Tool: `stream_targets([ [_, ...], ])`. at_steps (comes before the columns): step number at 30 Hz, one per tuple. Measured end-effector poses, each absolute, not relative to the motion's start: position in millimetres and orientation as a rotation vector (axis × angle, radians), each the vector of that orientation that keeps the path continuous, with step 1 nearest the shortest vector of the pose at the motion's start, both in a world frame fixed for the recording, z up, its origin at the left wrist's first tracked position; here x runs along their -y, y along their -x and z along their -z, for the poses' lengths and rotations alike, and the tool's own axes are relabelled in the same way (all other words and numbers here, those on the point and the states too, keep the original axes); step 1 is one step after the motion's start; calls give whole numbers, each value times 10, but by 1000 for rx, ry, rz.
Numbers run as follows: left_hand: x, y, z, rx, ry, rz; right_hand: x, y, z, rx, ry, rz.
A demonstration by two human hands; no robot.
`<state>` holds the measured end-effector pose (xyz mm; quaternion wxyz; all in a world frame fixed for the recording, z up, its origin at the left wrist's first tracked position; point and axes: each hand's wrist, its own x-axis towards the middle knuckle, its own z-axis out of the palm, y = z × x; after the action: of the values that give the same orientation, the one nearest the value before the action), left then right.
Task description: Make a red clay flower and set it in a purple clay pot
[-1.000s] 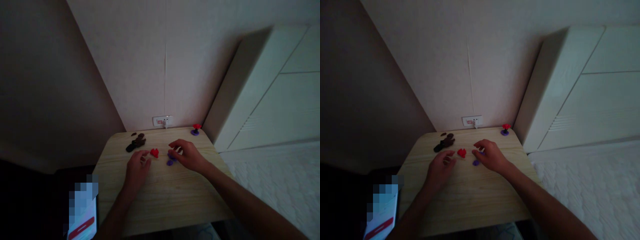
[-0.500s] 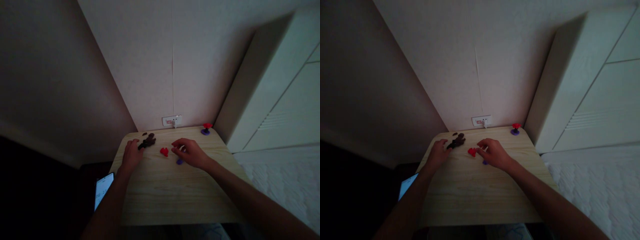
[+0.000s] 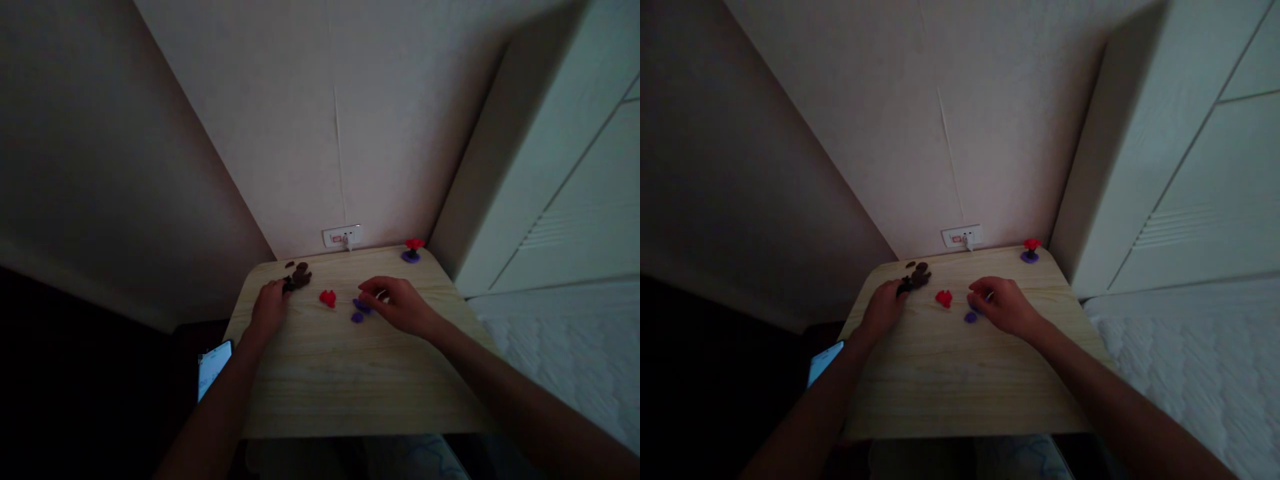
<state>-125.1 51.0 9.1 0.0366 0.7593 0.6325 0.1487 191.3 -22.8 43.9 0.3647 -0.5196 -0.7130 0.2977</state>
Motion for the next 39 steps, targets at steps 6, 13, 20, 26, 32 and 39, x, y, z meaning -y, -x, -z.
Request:
stream_targets([
  [6,-488,1271,-115,-1882,-2401,-373,229,-1986,-433,1795,1342,-731],
  [13,-331,1232,-196,-1912,-2410,-416,216,-2055,-436,1786,1337,-687],
  [20,-579,1005,-336,-2038,-2367,-485,197,-2013,-401,1775,1326,-681],
  [26,-849,832,-293,-2154,-2262,-392,181,-2022,-402,1789,1323,-654],
  [32,-836,749,-364,-2117,-2243,-516,207,-2071,-454,1770,1314,-667],
  [39,-426,566,-541,-1745,-2303,-818,168,-1978,-520,1624,1309,-762],
])
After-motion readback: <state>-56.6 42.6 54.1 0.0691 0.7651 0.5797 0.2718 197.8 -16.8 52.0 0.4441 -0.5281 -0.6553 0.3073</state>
